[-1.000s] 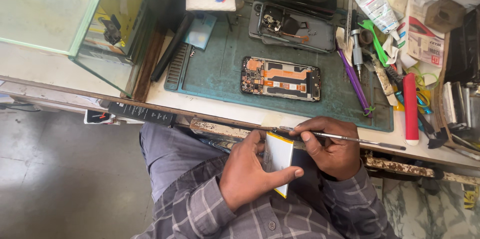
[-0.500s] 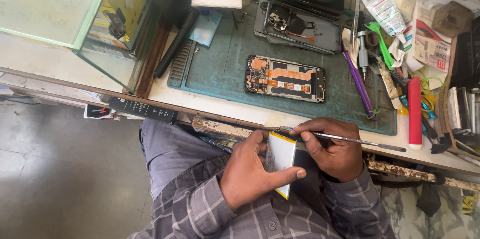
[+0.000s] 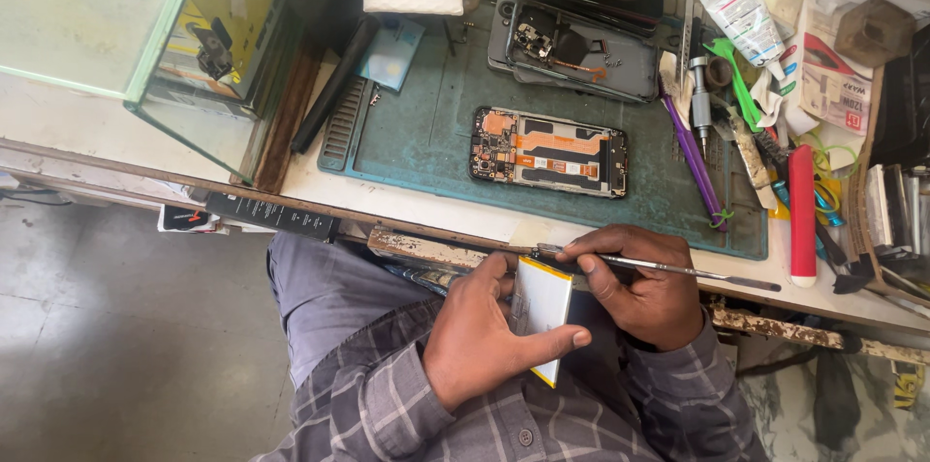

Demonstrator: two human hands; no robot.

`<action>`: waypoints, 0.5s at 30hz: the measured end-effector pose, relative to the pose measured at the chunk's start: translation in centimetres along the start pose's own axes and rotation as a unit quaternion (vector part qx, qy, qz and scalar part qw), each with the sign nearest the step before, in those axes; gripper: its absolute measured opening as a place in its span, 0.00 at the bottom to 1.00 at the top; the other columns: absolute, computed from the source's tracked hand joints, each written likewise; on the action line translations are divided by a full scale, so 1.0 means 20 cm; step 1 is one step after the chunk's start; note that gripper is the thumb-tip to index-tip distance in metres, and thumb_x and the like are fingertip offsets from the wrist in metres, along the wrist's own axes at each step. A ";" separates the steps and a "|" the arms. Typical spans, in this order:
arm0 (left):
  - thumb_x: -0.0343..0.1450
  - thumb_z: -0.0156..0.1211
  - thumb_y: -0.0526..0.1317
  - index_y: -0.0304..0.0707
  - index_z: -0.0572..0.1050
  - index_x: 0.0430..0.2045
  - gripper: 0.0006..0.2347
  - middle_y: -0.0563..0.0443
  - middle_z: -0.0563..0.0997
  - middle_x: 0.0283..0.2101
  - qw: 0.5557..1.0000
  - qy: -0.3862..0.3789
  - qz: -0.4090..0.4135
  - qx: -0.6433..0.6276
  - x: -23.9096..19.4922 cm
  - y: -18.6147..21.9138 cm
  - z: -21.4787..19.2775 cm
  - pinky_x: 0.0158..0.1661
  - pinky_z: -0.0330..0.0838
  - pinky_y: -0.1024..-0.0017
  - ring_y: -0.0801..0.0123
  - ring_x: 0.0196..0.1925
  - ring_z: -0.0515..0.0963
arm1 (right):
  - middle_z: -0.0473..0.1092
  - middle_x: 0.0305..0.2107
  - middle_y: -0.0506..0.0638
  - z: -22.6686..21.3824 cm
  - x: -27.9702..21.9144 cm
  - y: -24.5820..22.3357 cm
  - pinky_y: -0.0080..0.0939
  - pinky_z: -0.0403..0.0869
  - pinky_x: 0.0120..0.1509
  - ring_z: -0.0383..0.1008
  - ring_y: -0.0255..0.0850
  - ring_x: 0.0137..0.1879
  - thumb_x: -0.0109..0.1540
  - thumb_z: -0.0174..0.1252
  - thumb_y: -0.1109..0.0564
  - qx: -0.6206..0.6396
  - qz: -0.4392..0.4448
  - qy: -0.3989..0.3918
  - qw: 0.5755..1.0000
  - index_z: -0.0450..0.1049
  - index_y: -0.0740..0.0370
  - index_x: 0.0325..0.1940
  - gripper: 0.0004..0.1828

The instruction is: The person uses a metal prying tool to remove the battery from a disassembled smartphone. They then place the battery back into the phone and reattach the motherboard assembly.

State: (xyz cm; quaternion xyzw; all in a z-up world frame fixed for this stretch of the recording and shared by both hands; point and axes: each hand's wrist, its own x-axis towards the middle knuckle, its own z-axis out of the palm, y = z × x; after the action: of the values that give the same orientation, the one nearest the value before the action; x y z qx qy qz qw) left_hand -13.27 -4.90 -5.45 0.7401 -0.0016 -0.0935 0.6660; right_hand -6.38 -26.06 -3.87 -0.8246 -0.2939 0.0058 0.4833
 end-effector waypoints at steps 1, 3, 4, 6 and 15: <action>0.55 0.77 0.55 0.23 0.73 0.44 0.34 0.38 0.86 0.38 1.000 0.001 -0.001 0.001 0.00 0.00 0.00 0.42 0.82 0.67 0.61 0.42 0.89 | 0.81 0.36 0.54 0.00 0.00 0.00 0.37 0.81 0.47 0.85 0.40 0.43 0.65 0.60 0.61 0.002 0.002 -0.001 1.000 0.79 0.64 0.43 0.05; 0.54 0.78 0.55 0.23 0.73 0.44 0.34 0.38 0.86 0.38 1.000 0.001 -0.003 0.004 0.00 -0.01 0.01 0.42 0.81 0.67 0.61 0.42 0.89 | 0.81 0.37 0.54 0.00 -0.01 0.01 0.38 0.81 0.48 0.85 0.40 0.44 0.65 0.60 0.62 0.015 0.007 -0.005 1.000 0.79 0.64 0.44 0.05; 0.54 0.78 0.55 0.24 0.74 0.44 0.34 0.38 0.85 0.39 1.000 0.008 0.008 0.020 0.01 -0.01 0.01 0.42 0.81 0.67 0.61 0.42 0.88 | 0.81 0.37 0.54 0.00 -0.01 0.01 0.38 0.81 0.49 0.85 0.40 0.45 0.66 0.59 0.62 0.026 0.012 -0.007 1.000 0.78 0.65 0.45 0.06; 0.54 0.80 0.55 0.25 0.75 0.44 0.34 0.38 0.85 0.39 0.998 0.023 0.030 0.052 0.01 -0.01 0.00 0.43 0.79 0.66 0.60 0.42 0.86 | 0.80 0.39 0.55 -0.01 -0.01 0.03 0.38 0.81 0.52 0.84 0.41 0.48 0.67 0.59 0.61 0.063 0.015 -0.011 0.998 0.77 0.65 0.47 0.07; 0.56 0.77 0.53 0.26 0.74 0.47 0.33 0.42 0.86 0.39 0.999 0.000 0.015 -0.033 0.01 -0.01 -0.01 0.43 0.80 0.68 0.64 0.41 0.88 | 0.78 0.40 0.54 -0.01 -0.01 0.07 0.37 0.78 0.52 0.81 0.40 0.47 0.68 0.58 0.58 0.062 0.015 -0.004 0.998 0.76 0.66 0.46 0.08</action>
State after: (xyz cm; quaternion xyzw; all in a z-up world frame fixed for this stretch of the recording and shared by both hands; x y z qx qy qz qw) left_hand -13.17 -4.77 -5.72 0.7175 -0.0096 -0.0832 0.6915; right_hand -5.90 -26.82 -4.98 -0.7975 -0.2822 0.0344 0.5321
